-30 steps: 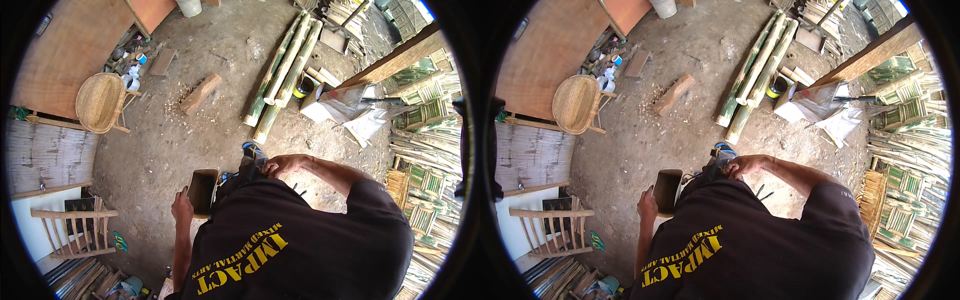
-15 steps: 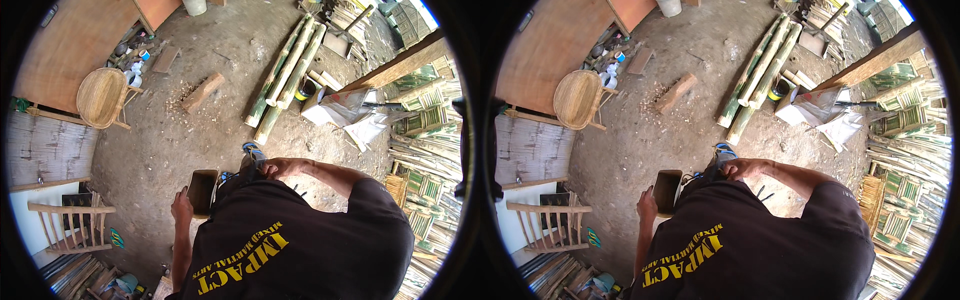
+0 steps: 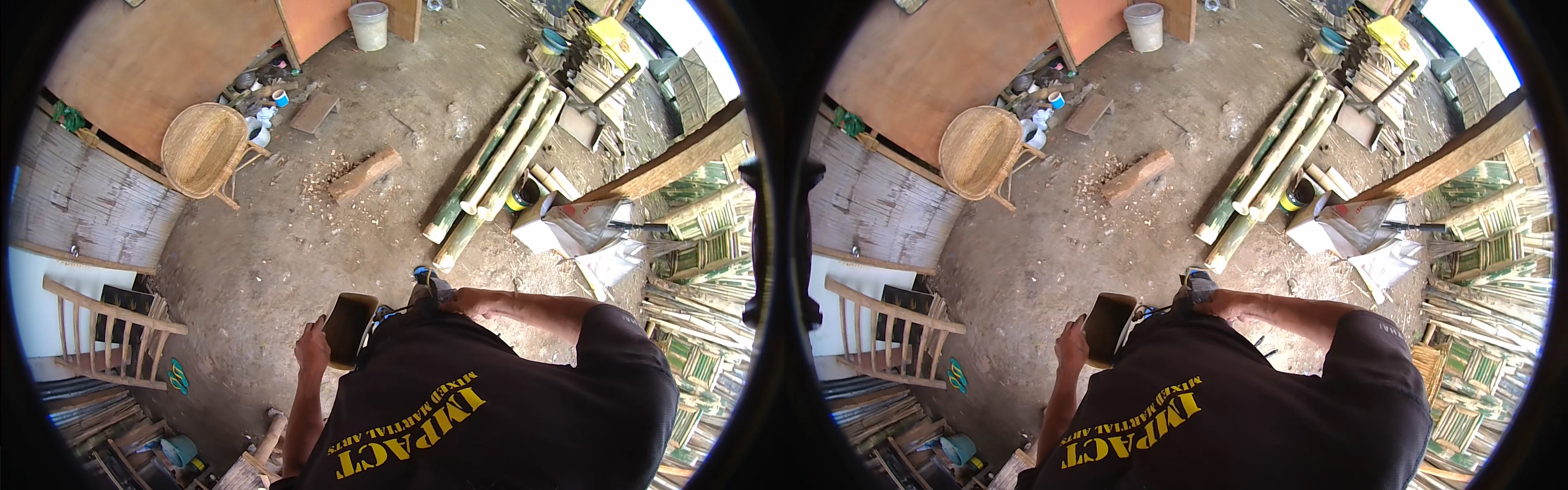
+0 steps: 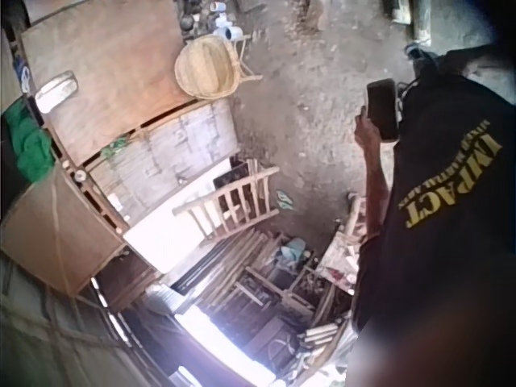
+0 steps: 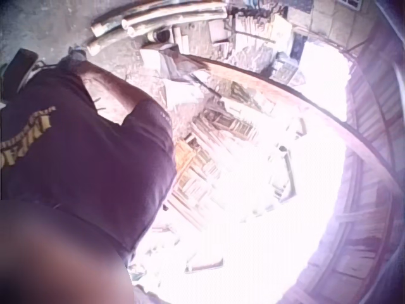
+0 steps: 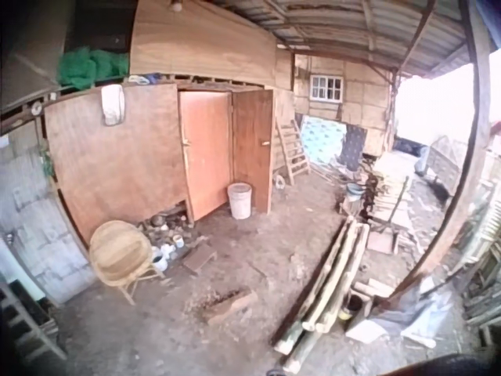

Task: The person picks up bundles of split bamboo strips from a stack, carries them across the workshop, and places them on a bamboo structure. The person then walks to a container, opens it, and transfers small metal fasteners into a bucket.

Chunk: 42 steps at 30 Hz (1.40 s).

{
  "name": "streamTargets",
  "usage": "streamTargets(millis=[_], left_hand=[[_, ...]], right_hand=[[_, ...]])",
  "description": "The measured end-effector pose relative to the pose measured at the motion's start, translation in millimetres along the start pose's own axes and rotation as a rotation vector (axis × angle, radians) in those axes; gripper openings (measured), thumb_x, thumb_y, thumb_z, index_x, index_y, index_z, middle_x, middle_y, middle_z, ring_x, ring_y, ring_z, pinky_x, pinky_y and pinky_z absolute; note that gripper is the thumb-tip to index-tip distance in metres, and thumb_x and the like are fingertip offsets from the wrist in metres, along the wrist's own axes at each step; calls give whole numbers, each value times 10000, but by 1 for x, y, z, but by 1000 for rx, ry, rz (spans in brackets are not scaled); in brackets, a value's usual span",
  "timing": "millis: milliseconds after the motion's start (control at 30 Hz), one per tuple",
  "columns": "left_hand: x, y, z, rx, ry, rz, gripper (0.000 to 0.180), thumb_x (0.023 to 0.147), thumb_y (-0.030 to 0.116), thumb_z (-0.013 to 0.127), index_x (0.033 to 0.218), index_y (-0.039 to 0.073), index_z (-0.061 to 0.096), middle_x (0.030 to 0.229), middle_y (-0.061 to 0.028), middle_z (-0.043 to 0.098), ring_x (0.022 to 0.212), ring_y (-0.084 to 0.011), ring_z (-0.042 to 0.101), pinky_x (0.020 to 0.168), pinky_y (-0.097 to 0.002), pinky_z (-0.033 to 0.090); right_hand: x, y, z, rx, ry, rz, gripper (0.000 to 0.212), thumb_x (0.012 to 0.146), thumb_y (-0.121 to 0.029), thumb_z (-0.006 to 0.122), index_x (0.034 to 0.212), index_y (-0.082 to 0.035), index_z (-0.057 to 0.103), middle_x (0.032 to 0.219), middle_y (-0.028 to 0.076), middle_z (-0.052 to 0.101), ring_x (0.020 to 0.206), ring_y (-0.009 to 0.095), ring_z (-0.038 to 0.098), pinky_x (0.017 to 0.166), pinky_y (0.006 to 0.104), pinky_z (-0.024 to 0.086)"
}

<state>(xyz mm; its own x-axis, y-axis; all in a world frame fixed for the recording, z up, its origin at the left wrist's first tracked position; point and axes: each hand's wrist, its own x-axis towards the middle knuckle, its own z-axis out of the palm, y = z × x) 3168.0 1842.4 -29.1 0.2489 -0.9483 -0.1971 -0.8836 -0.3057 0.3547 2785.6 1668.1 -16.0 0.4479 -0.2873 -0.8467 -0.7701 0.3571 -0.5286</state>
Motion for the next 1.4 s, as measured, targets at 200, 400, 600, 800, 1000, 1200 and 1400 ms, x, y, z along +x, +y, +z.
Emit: streamTargets(millis=[200,400,600,800,1000,1200,1400], left_hand=[[-11,-8,8,19,-45,-70,430,933,82,564,1352,178,567,1109,-146,645,909,-405,676,771,-509,558],[-15,-12,6,10,-66,-165,463,924,69,581,1369,194,553,1144,-144,638,965,-412,669,827,-513,555],[-23,-27,-2,77,-69,-120,485,915,86,598,1378,223,554,1176,-129,636,987,-401,671,831,-502,557],[-46,-83,-5,81,57,-397,419,952,112,528,1347,239,587,1133,-130,655,1013,-373,663,854,-514,538],[-53,-137,-63,181,314,-658,417,970,111,545,1370,226,572,1184,-157,658,1001,-375,670,808,-501,541],[-10,-157,-180,271,462,-571,474,935,81,521,1360,284,571,1147,-132,671,965,-373,682,804,-497,559],[24,-155,-279,334,692,-537,410,905,139,539,1282,265,638,1086,-173,702,920,-404,692,807,-529,561]], right_hand=[[4,-1,-2,379,215,36,285,1051,-363,505,1031,-112,637,922,61,659,776,158,609,701,385,538],[42,77,-12,939,616,275,226,1052,-218,430,861,-164,537,675,-22,507,525,127,480,544,384,534],[36,273,-14,970,773,650,269,1011,-143,489,784,-54,603,608,88,496,462,199,467,436,397,489],[28,189,-2,301,853,526,616,962,-576,544,1070,27,610,990,223,701,892,382,689,766,534,569],[30,-92,-29,-716,751,-202,457,961,-452,552,919,-33,730,910,213,715,957,408,679,840,524,519],[74,-227,142,-976,-83,-789,429,977,-481,565,956,-63,661,892,177,694,865,384,673,740,468,519],[94,-222,260,-820,-875,-431,595,1006,-543,488,771,-31,677,689,89,677,604,191,622,598,371,498]])
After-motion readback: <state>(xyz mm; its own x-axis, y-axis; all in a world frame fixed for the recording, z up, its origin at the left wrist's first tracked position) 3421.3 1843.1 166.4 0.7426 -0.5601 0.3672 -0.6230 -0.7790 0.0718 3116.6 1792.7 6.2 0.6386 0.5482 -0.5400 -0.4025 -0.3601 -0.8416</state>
